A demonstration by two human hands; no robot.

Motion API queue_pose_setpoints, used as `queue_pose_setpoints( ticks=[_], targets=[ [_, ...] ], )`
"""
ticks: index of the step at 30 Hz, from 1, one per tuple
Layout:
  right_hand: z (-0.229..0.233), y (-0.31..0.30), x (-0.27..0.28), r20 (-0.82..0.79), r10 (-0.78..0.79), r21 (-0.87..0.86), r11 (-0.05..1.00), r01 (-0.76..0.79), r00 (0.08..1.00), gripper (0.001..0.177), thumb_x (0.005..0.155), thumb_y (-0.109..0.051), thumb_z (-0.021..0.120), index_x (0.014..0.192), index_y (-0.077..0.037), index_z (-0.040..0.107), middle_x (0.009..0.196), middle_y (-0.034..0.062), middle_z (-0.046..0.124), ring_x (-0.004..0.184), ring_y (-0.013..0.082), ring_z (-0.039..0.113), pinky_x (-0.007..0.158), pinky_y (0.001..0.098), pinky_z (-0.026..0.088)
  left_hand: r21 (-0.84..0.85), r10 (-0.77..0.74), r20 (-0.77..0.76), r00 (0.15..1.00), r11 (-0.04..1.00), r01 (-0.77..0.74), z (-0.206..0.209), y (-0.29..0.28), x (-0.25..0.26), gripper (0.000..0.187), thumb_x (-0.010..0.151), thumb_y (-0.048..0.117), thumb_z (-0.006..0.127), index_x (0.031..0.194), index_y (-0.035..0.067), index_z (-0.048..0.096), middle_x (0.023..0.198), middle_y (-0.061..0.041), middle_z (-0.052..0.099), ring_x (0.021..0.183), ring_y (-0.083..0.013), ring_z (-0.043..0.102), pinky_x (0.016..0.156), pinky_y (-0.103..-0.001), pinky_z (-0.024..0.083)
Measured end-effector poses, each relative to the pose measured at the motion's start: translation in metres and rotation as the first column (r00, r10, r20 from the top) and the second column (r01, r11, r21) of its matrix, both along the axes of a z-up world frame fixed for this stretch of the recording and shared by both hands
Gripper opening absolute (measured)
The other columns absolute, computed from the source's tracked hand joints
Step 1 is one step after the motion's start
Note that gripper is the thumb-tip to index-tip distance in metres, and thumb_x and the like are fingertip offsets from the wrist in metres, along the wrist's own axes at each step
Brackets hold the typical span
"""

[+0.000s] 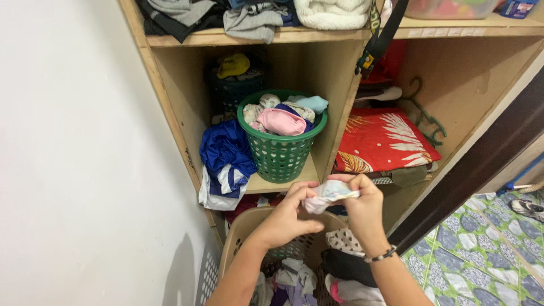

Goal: The person folds various small clothing items, including socks and underwear, one by one from a beige laundry basket and places them into a green basket on a shelf.

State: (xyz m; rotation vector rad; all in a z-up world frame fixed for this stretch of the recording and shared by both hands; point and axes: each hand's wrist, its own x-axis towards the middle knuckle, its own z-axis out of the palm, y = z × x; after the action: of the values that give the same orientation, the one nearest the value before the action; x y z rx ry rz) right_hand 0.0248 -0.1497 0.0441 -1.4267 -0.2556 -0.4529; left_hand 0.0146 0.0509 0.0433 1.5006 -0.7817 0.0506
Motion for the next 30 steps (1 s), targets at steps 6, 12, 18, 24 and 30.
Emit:
queue_pose_setpoints(
  ticks=[6,12,18,24,30],
  targets=[
    [0.013,0.005,0.015,-0.238,0.203,0.264,0.955,-0.138,0.950,0.020,0.082,0.012,0.056,0.075,-0.004,0.047,0.110,0.0243,0.073,0.079,0.0298,0.071,0.053,0.0355,0.060,-0.331,-0.064,-0.075,0.995,0.943,0.035,0.011,-0.004,0.010,0.027,0.093,-0.007,0.066,0.115,0.004,0.055,0.147,-0.018,0.061,0.141,-0.0196,0.048,0.112,-0.034,0.044],
    [0.044,0.038,-0.008,0.388,0.043,-0.588,0.781,0.211,0.921,0.039,0.072,-0.005,0.090,0.084,0.003,0.053,0.122,0.0184,0.071,0.101,0.0316,0.070,0.082,0.0376,0.059,-0.469,0.280,-0.063,0.958,0.839,-0.276,0.014,-0.007,0.043,0.011,0.095,-0.008,0.056,0.099,0.003,0.058,0.141,-0.020,0.069,0.105,-0.0152,0.068,0.089,-0.029,0.056],
    [0.087,0.053,0.001,0.685,0.203,-0.682,0.516,0.519,0.699,0.033,0.081,-0.001,0.075,0.114,-0.003,0.072,0.135,0.0192,0.067,0.116,0.0336,0.068,0.095,0.0376,0.059,-0.312,0.537,-0.060,0.842,0.791,-0.527,0.037,-0.009,0.078,0.012,0.090,-0.004,0.058,0.082,0.000,0.066,0.121,-0.018,0.072,0.099,-0.0138,0.069,0.086,-0.027,0.057],
    [0.110,0.053,0.082,0.718,0.024,-0.559,0.615,0.556,0.696,0.032,0.089,-0.003,0.074,0.120,-0.002,0.072,0.132,0.0222,0.067,0.118,0.0357,0.069,0.096,0.0396,0.059,-0.144,0.586,0.326,0.742,0.806,-0.574,0.089,0.012,0.132,0.049,0.096,0.016,0.066,0.144,0.017,0.055,0.150,-0.018,0.055,0.132,-0.0313,0.056,0.112,-0.043,0.044],
    [0.108,0.055,0.183,0.571,-0.086,-0.581,0.661,0.475,0.817,0.030,0.087,-0.007,0.075,0.116,-0.002,0.072,0.130,0.0226,0.068,0.114,0.0391,0.069,0.094,0.0414,0.057,0.509,0.490,0.448,0.747,0.547,-0.664,0.100,0.013,0.171,0.073,0.095,0.048,0.060,0.160,0.034,0.029,0.170,-0.017,0.010,0.152,-0.0514,0.007,0.111,-0.080,0.005]
  ],
)
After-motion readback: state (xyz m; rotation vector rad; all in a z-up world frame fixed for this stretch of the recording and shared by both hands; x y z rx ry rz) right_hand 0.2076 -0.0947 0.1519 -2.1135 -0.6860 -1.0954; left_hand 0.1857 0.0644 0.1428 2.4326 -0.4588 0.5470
